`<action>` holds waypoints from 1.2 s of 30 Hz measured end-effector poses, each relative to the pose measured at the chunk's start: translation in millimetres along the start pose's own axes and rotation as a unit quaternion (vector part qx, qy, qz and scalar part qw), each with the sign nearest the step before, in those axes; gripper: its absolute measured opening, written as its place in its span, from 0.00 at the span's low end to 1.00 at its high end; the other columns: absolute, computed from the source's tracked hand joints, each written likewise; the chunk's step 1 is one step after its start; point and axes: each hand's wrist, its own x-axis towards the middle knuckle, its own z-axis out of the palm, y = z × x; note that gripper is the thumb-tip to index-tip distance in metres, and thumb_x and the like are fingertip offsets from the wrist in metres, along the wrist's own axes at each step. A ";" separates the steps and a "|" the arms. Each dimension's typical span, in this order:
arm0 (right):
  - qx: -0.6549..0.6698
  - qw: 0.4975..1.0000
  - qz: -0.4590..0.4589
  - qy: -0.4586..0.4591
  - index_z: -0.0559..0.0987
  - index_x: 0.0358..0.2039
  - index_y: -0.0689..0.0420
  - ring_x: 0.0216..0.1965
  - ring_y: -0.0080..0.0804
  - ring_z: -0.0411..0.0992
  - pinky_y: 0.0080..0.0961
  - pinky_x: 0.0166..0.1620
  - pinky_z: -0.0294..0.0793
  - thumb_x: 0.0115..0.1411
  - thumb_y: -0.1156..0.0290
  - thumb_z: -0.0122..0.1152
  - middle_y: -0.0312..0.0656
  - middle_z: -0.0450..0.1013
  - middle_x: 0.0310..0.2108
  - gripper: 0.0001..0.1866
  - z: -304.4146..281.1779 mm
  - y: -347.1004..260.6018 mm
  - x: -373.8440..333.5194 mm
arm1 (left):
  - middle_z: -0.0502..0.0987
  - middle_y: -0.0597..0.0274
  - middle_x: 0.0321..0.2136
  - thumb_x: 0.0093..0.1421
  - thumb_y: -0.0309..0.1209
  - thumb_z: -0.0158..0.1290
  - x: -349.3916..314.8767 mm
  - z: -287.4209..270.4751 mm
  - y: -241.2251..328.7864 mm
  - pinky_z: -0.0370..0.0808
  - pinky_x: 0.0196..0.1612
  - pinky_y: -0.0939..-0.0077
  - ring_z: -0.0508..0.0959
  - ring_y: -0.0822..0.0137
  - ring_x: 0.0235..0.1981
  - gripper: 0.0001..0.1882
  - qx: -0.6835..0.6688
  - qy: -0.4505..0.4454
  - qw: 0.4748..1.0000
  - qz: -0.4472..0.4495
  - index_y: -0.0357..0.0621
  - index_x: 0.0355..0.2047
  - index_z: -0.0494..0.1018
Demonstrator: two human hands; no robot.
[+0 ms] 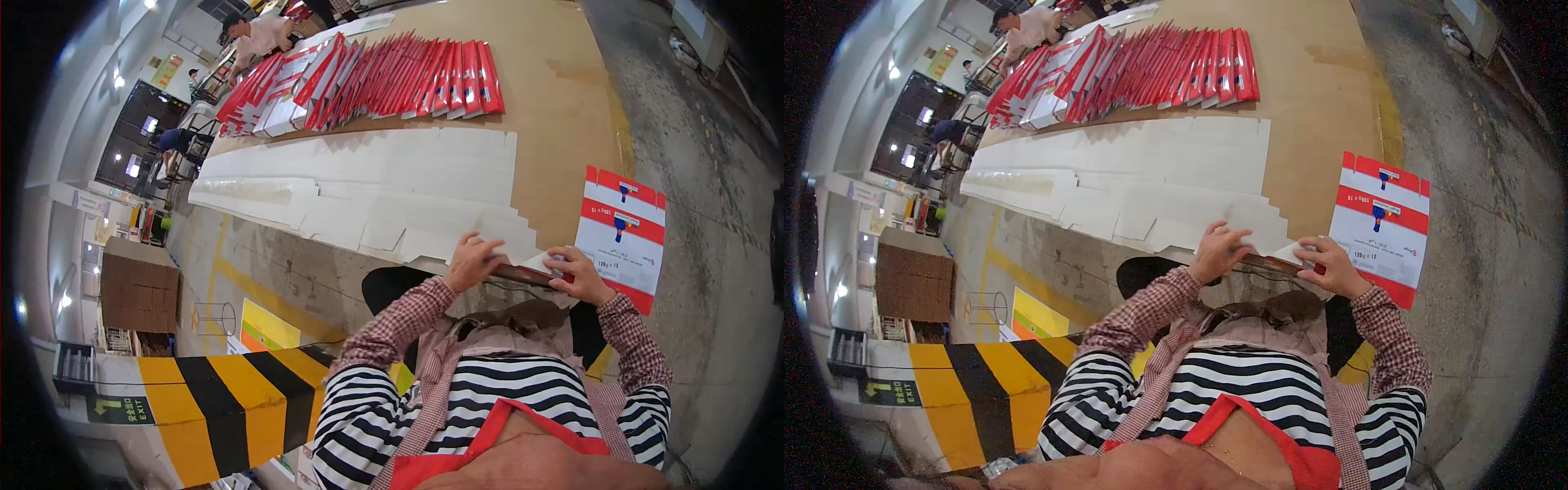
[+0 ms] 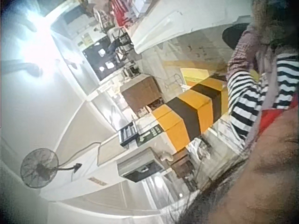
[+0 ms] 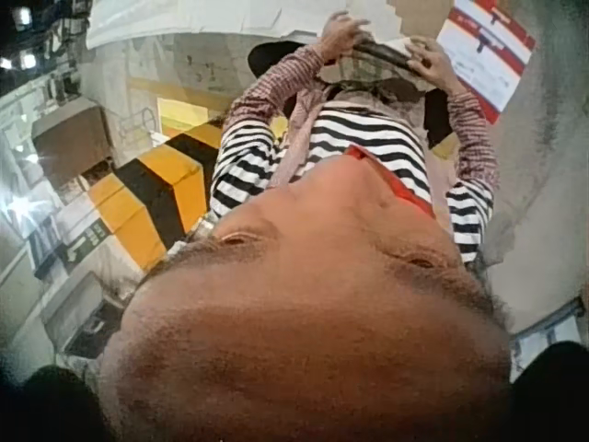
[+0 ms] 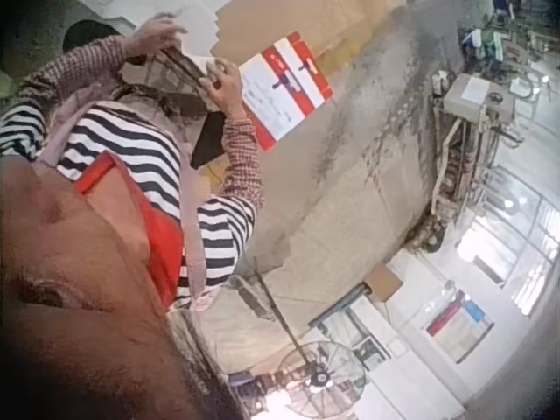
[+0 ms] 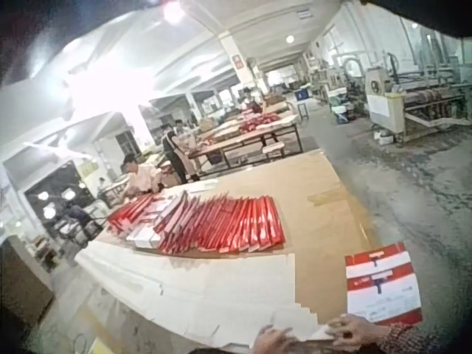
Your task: The person folds flat white cardboard sheets into small rectangular boxes. They place a red and white printed insert into each folded box and then stack the completed units on a pile to the left. The task is performed repeatedly by hand on a large work table in a warehouse setting.
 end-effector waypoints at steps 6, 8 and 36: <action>0.023 1.000 -0.006 -0.005 0.81 0.49 0.56 0.53 0.45 0.68 0.37 0.57 0.67 0.55 0.55 0.67 0.46 0.71 0.54 0.24 -4.3 3.3 -8.1 | 0.81 0.66 0.35 0.50 0.39 0.66 -3.2 10.9 16.5 0.58 0.57 0.58 0.74 0.63 0.44 0.21 0.012 0.060 0.997 -0.037 0.51 0.45 0.77; 0.020 1.000 -0.010 -0.008 0.81 0.48 0.56 0.54 0.45 0.68 0.37 0.57 0.67 0.55 0.56 0.67 0.46 0.71 0.54 0.24 -2.7 3.7 -9.5 | 0.81 0.67 0.38 0.50 0.40 0.66 1.1 7.9 14.4 0.58 0.57 0.59 0.73 0.63 0.44 0.23 -0.013 0.078 0.990 -0.119 0.51 0.46 0.76; 0.064 0.998 0.014 0.025 0.82 0.48 0.55 0.52 0.42 0.70 0.37 0.56 0.69 0.57 0.57 0.65 0.44 0.74 0.53 0.21 1.7 12.9 -15.4 | 0.75 0.60 0.41 0.65 0.29 0.55 -10.5 43.6 57.7 0.81 0.44 0.73 0.79 0.65 0.39 0.15 -0.632 0.256 0.604 -0.412 0.38 0.49 0.68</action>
